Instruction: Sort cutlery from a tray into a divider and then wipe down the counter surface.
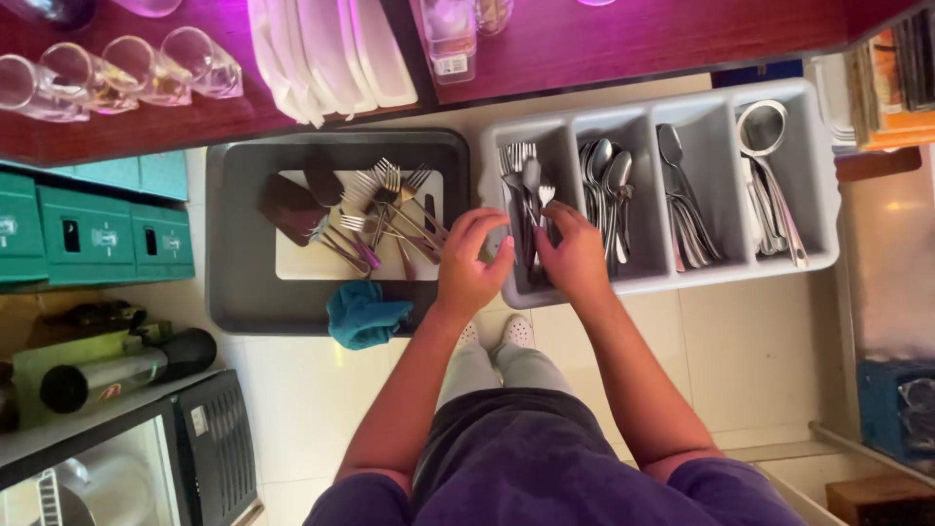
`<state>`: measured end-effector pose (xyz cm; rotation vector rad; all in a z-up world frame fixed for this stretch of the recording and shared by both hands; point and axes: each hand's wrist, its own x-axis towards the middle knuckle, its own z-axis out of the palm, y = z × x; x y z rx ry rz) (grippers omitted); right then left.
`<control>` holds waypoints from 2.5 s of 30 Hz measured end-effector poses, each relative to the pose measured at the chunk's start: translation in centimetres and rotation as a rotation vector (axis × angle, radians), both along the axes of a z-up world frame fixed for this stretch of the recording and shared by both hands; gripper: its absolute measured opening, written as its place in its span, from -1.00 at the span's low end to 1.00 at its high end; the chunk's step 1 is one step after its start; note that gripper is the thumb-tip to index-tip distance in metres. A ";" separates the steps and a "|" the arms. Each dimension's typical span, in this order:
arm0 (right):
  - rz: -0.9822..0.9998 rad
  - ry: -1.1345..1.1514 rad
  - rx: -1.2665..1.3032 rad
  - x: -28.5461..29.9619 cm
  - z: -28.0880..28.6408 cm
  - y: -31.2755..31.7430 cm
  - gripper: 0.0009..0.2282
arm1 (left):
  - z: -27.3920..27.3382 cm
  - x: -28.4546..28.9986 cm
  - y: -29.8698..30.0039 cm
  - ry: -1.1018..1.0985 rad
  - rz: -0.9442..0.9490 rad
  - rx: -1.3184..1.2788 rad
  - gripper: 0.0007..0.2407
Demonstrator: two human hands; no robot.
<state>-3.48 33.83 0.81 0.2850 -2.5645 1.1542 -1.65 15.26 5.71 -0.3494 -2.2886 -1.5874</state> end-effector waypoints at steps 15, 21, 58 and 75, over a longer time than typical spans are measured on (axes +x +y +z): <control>0.134 -0.010 -0.125 0.9 4.3 -14.7 -0.81 | -0.4 2.7 -12.5 0.025 0.102 -0.012 -0.72; 0.063 0.040 -0.046 -0.2 0.3 -19.9 -0.79 | -0.7 2.1 -18.8 -0.133 0.088 0.013 -0.67; -0.265 0.032 -0.141 3.2 3.9 -5.6 -0.90 | 1.3 0.3 -5.1 0.088 -0.224 0.041 -0.77; -0.067 -0.088 0.017 0.5 2.7 -2.2 -0.78 | 2.1 -0.4 -0.8 -0.003 -0.049 0.042 -0.75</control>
